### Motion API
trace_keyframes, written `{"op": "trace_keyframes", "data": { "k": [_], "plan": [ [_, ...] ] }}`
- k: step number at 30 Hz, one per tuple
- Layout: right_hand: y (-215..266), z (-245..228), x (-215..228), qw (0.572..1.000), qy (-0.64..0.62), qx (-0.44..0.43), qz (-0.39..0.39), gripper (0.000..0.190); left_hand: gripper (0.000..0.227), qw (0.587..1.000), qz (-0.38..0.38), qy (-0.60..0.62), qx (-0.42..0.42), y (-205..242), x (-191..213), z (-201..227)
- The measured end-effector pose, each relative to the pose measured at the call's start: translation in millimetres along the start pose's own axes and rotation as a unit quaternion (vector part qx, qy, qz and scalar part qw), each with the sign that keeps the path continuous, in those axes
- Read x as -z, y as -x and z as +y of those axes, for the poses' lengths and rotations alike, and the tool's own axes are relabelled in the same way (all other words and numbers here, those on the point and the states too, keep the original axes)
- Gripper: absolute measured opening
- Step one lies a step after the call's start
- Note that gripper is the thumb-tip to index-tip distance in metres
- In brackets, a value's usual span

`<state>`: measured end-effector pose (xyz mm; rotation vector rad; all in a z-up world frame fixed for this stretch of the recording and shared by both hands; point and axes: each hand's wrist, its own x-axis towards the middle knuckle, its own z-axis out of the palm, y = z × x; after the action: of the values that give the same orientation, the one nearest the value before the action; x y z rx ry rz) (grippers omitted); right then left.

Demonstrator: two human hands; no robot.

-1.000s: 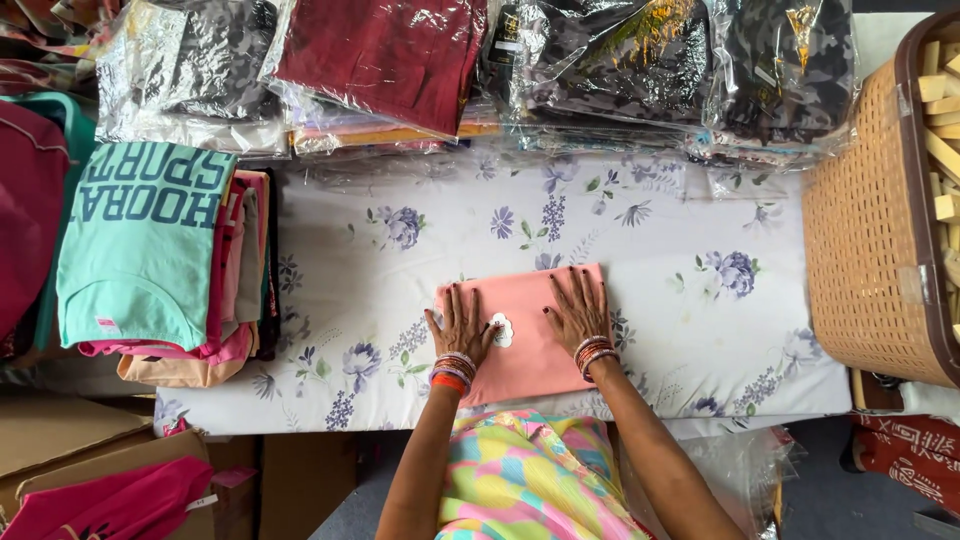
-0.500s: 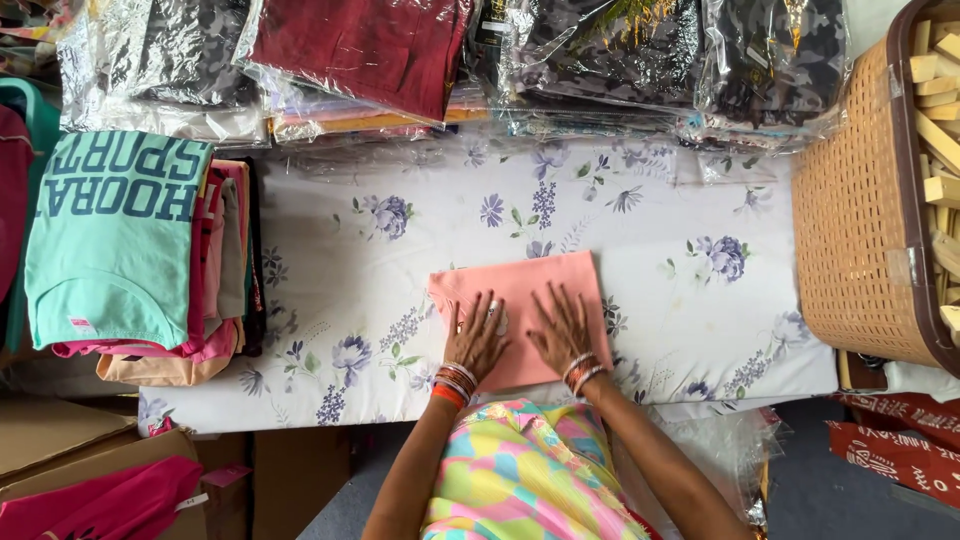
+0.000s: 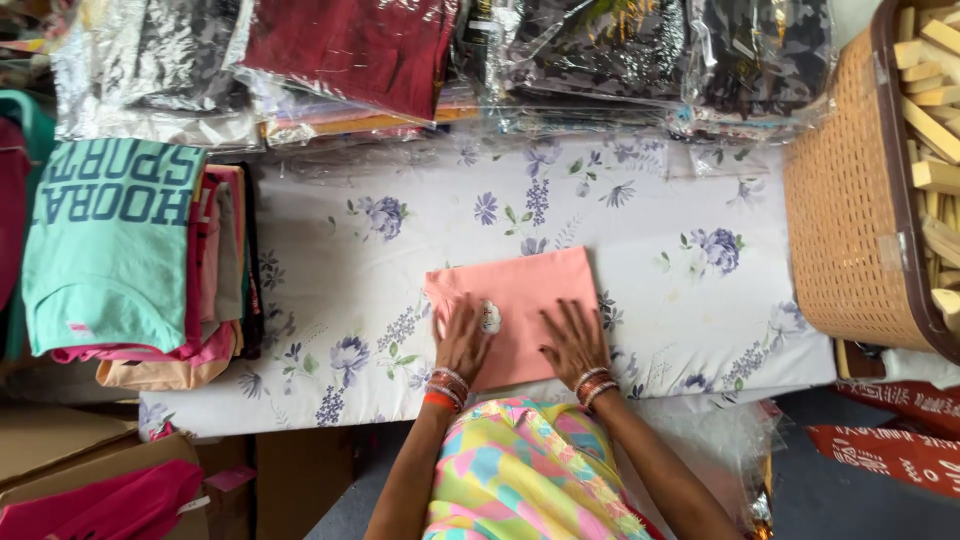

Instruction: Folding and arranging various t-shirts on a sorting table.

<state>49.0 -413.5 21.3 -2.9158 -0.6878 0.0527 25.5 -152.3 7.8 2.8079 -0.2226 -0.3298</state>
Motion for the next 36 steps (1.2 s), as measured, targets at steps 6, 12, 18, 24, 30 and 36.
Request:
{"op": "trace_keyframes", "data": {
  "k": [6,12,18,24,30,36],
  "plan": [
    [33,36,-25,0.964,-0.078,-0.243,0.076,0.072,0.066,0.892,0.283,0.16,0.314,23,-39,-32],
    [7,38,-25,0.939,-0.09,-0.313,0.115,0.047,0.063,0.878,0.107,0.215,0.415,12,30,16],
    [-7,40,-28,0.939,-0.137,-0.266,0.168,0.036,0.068,0.855,0.122,0.262,0.431,8,21,14],
    [-9,54,-25,0.929,-0.265,-0.233,0.112,0.036,0.05,0.884,0.189,0.249,0.349,3,-53,-26],
    [-19,51,9,0.905,-0.373,-0.147,0.139,0.068,0.055,0.876,0.154,0.293,0.352,-2,-29,-17],
    [-29,62,0,0.9,-0.408,-0.102,0.115,0.069,0.098,0.813,0.116,0.43,0.375,-5,41,9]
  ]
}}
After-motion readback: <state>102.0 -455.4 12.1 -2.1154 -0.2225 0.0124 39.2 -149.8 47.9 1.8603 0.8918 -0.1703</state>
